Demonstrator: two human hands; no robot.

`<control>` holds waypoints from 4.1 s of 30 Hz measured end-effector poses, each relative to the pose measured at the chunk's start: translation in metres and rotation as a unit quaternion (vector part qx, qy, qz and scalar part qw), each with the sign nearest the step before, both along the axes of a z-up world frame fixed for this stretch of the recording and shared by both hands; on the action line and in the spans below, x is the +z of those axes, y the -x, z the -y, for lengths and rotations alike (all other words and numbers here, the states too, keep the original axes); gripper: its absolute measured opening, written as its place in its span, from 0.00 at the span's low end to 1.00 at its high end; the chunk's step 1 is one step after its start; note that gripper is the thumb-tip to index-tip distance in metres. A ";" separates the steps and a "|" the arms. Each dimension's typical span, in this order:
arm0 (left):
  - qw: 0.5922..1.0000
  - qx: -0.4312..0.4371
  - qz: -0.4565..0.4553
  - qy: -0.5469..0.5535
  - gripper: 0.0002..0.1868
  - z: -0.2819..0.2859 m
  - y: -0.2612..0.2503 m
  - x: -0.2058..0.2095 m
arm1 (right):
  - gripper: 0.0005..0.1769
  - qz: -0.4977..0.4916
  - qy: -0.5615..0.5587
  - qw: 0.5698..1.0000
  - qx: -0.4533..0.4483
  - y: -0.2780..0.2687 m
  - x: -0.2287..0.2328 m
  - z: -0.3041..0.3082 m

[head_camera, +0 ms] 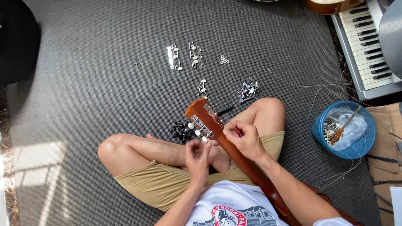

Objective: The person is repairing the headstock of an acoustic guitar. They use a screwdriver to tighten the tuning pegs and install a new nut onto the headstock.

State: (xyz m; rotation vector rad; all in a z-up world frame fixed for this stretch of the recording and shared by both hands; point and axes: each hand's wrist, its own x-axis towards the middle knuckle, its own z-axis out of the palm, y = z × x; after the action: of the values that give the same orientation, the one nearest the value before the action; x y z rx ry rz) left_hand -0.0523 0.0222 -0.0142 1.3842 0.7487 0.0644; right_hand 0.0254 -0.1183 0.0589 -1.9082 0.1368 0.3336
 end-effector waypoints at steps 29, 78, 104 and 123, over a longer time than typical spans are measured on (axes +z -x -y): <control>0.953 -0.118 0.039 0.278 0.04 -0.024 -0.005 0.071 | 0.07 0.345 -0.017 0.918 0.193 0.037 0.063 -0.014; 0.972 -0.185 0.113 0.087 0.07 -0.026 -0.010 0.070 | 0.25 0.227 0.058 0.943 0.238 0.052 0.058 -0.010; 0.993 0.032 0.112 0.031 0.40 0.031 -0.039 0.012 | 0.23 -0.223 -0.307 0.922 -0.080 0.025 0.020 0.020; 0.984 0.085 0.158 0.006 0.28 0.038 -0.053 0.006 | 0.24 -0.256 -0.315 0.907 -0.115 0.019 0.013 0.006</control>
State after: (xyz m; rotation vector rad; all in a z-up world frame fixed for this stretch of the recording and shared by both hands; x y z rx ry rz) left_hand 0.0010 -0.0156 -0.0084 1.2571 0.5958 0.4036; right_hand 0.0066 -0.1240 0.0717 -1.1166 0.5333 0.6279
